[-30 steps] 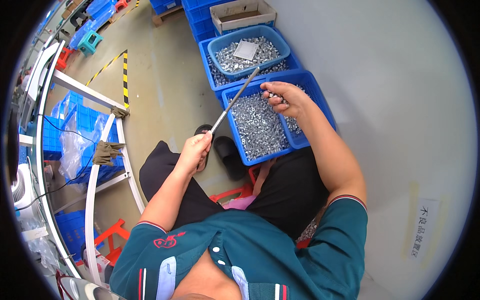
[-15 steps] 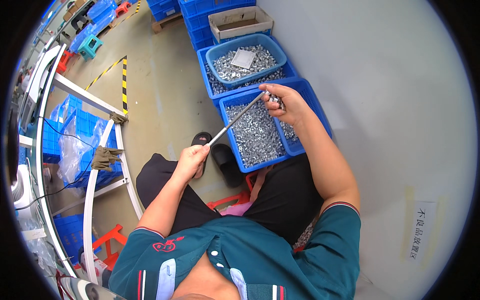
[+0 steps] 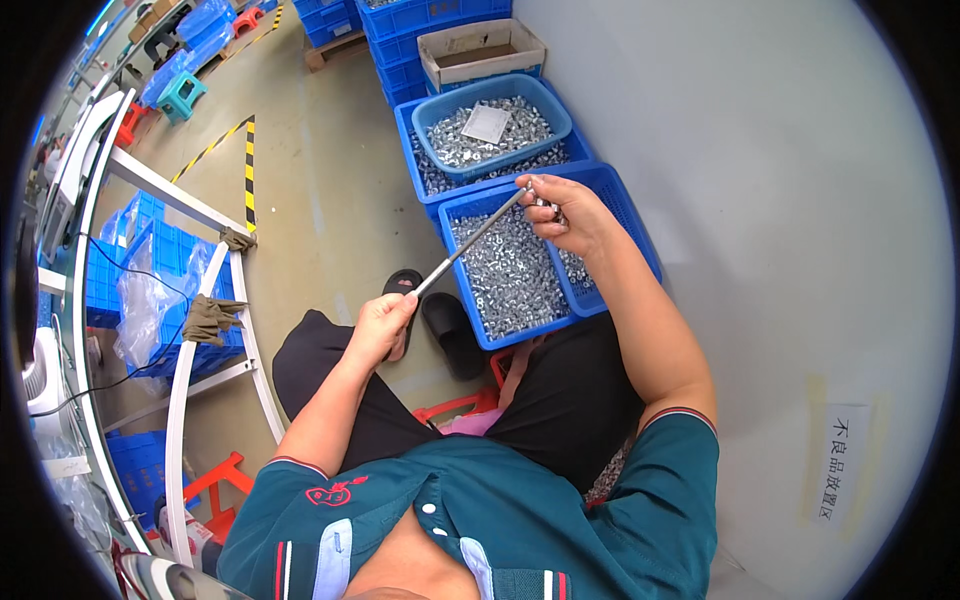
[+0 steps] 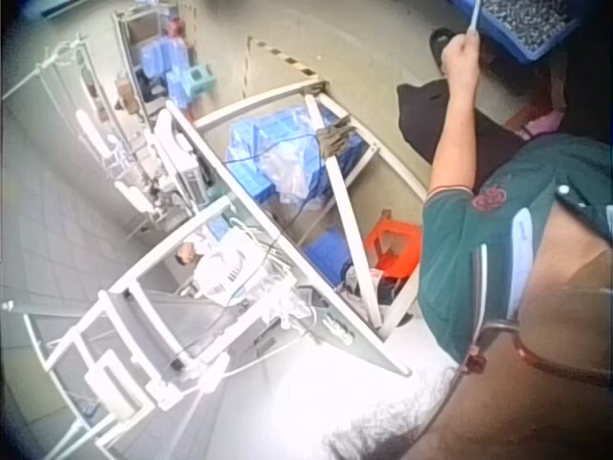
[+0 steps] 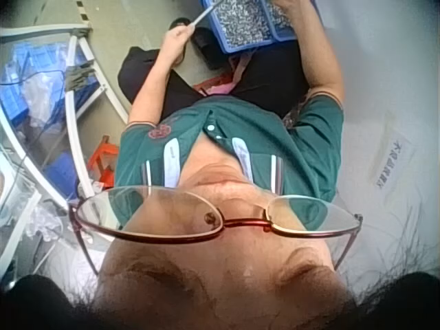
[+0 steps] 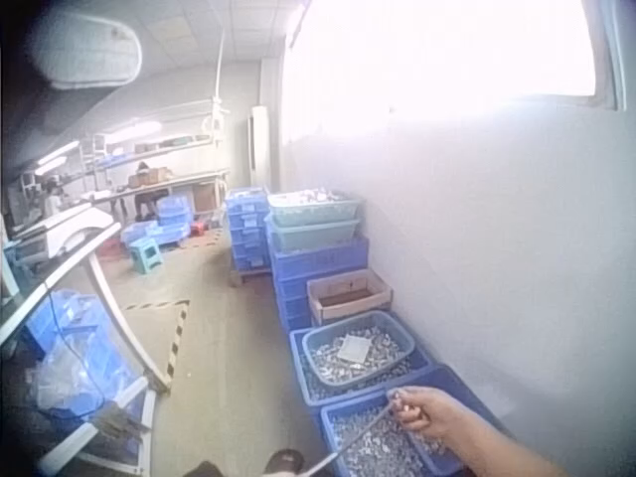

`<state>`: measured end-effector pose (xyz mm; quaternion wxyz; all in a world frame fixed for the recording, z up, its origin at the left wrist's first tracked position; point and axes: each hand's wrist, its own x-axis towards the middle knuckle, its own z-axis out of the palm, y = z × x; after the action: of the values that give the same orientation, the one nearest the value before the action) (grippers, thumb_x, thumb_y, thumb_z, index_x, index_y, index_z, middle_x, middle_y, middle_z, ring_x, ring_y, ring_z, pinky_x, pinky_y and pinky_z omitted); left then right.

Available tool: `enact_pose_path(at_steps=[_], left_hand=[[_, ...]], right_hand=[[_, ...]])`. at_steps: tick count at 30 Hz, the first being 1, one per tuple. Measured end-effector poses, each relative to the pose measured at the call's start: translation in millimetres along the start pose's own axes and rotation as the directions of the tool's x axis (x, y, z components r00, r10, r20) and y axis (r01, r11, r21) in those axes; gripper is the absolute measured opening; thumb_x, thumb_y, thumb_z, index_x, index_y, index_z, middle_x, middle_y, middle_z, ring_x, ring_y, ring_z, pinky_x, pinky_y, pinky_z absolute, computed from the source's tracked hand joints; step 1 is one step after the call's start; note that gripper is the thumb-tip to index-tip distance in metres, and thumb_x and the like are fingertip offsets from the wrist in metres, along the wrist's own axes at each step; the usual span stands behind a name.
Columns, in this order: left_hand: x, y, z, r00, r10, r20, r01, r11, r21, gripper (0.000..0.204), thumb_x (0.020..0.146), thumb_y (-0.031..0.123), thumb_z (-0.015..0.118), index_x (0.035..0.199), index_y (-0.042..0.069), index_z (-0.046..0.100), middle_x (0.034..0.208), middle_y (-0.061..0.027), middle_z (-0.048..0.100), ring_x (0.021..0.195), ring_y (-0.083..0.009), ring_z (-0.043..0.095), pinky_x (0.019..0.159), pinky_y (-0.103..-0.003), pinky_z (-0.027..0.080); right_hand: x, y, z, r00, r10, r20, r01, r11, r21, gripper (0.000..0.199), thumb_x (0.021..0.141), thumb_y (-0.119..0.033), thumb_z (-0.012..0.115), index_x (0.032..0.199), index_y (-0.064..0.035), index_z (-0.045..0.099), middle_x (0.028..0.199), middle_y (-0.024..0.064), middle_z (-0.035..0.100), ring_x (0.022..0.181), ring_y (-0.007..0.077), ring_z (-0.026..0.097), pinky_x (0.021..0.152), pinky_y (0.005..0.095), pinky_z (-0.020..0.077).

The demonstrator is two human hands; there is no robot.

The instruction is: Manually threading small metal components onto a long metal rod.

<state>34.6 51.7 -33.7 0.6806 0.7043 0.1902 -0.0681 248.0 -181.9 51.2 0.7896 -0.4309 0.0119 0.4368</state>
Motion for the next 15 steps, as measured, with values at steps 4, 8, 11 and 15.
enact_pose_path(at_steps=[4,8,11,15], left_hand=[[2,-3,-1,1.000,0.029,-0.002,-0.029,0.998,-0.048,0.044,0.090,0.034,0.055,0.057,0.009,0.040,0.056,0.0085,0.032,0.053,-0.0030,0.027,0.046,-0.023,0.025],[3,-6,-2,0.998,0.059,0.000,-0.059,0.996,-0.060,0.044,0.090,0.034,0.055,0.057,0.009,0.040,0.056,0.0086,0.032,0.053,-0.0030,0.027,0.046,-0.023,0.025],[1,-2,0,0.999,0.035,0.010,-0.034,0.998,-0.052,0.044,0.089,0.034,0.056,0.057,0.009,0.040,0.056,0.0086,0.032,0.053,-0.0029,0.027,0.046,-0.023,0.025],[1,-3,-1,1.000,0.028,0.005,-0.027,0.999,-0.028,0.044,0.089,0.034,0.056,0.057,0.008,0.040,0.056,0.0086,0.032,0.053,-0.0028,0.028,0.046,-0.023,0.025]], right_hand=[[0,-1,-1,1.000,-0.002,-0.005,0.002,0.999,-0.047,0.012,0.092,-0.015,0.049,0.093,-0.0029,0.049,0.075,0.0027,0.047,0.051,0.0028,0.036,0.037,0.0141,0.0278],[2,-1,-7,0.997,0.050,0.055,-0.051,0.999,0.018,0.014,0.092,-0.019,0.049,0.088,-0.0060,0.048,0.073,0.0024,0.047,0.051,0.0032,0.036,0.037,0.0144,0.0265],[1,-1,-8,0.996,0.056,0.068,-0.061,0.996,0.063,0.017,0.093,-0.023,0.049,0.087,-0.0072,0.047,0.071,0.0023,0.046,0.050,0.0038,0.036,0.036,0.0147,0.0255],[3,1,-10,0.997,0.073,-0.031,-0.069,0.991,0.116,0.019,0.094,-0.024,0.046,0.091,-0.0059,0.048,0.072,0.0029,0.047,0.050,0.0045,0.036,0.036,0.0151,0.0258]])
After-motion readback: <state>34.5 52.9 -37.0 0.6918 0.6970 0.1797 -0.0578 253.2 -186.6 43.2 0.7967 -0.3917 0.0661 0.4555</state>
